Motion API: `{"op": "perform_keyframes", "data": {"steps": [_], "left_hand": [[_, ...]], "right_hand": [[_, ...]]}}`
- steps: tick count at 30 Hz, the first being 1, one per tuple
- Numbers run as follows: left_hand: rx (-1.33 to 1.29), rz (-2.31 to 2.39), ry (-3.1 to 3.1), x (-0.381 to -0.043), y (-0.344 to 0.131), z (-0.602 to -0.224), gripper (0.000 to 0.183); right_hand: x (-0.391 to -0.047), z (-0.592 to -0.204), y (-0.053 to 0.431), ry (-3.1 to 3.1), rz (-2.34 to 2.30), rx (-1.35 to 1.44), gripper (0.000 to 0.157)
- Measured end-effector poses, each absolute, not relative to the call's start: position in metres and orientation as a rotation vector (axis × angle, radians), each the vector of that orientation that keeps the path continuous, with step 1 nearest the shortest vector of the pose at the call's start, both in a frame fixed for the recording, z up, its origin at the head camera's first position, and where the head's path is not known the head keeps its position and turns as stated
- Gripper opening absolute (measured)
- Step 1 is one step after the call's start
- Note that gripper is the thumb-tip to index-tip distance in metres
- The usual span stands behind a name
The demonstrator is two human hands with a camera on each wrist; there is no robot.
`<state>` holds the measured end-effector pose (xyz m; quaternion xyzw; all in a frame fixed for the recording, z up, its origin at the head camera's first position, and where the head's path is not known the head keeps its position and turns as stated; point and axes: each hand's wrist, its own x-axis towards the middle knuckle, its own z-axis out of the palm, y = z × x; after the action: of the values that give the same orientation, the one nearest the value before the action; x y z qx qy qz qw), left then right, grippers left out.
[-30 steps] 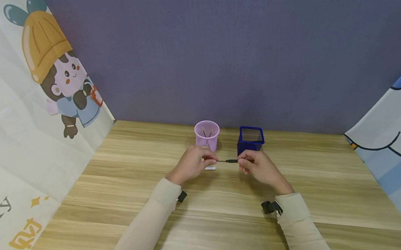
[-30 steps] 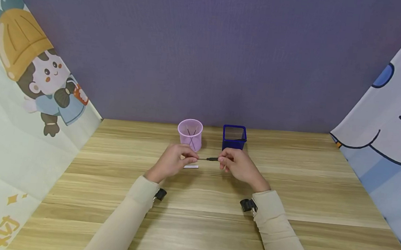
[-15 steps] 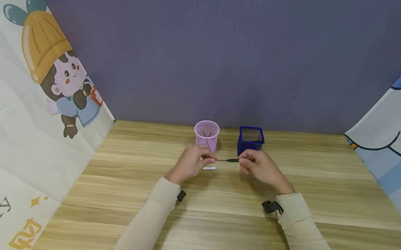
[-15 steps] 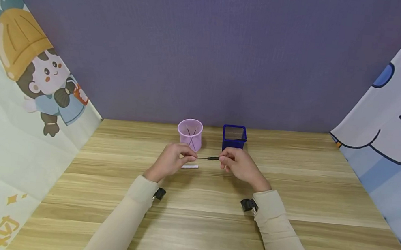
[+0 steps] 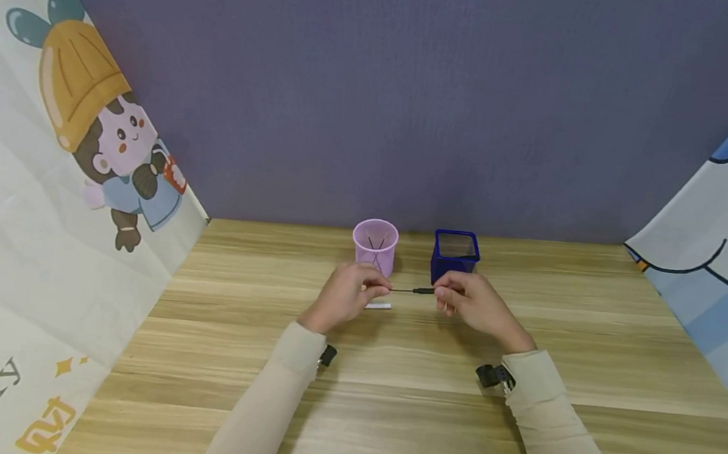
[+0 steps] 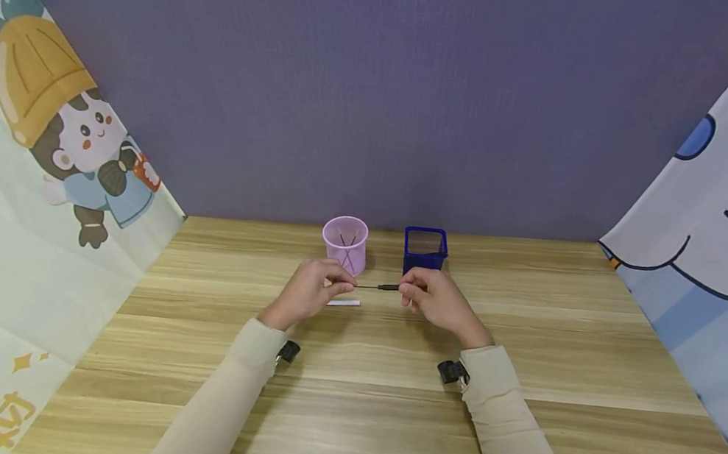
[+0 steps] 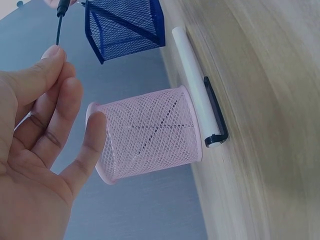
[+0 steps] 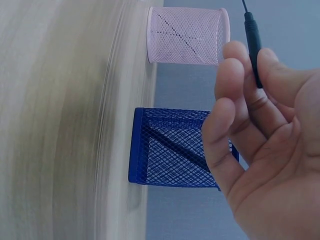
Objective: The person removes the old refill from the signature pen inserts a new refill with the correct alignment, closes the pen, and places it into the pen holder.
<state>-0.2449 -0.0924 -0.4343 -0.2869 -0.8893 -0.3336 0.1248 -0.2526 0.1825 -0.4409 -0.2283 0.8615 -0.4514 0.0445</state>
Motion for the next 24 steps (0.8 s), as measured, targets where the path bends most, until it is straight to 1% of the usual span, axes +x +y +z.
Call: {"op": "perform_keyframes", "data": {"steps": [24], "left_hand": [[-0.8, -0.975, -2.634, -0.2464, -0.0963, -0.4316, 0.006]], "right_hand": [[-0.2524, -0.4399, 0.1844, 2.635, -1.388, -0.683, 0.019]]}}
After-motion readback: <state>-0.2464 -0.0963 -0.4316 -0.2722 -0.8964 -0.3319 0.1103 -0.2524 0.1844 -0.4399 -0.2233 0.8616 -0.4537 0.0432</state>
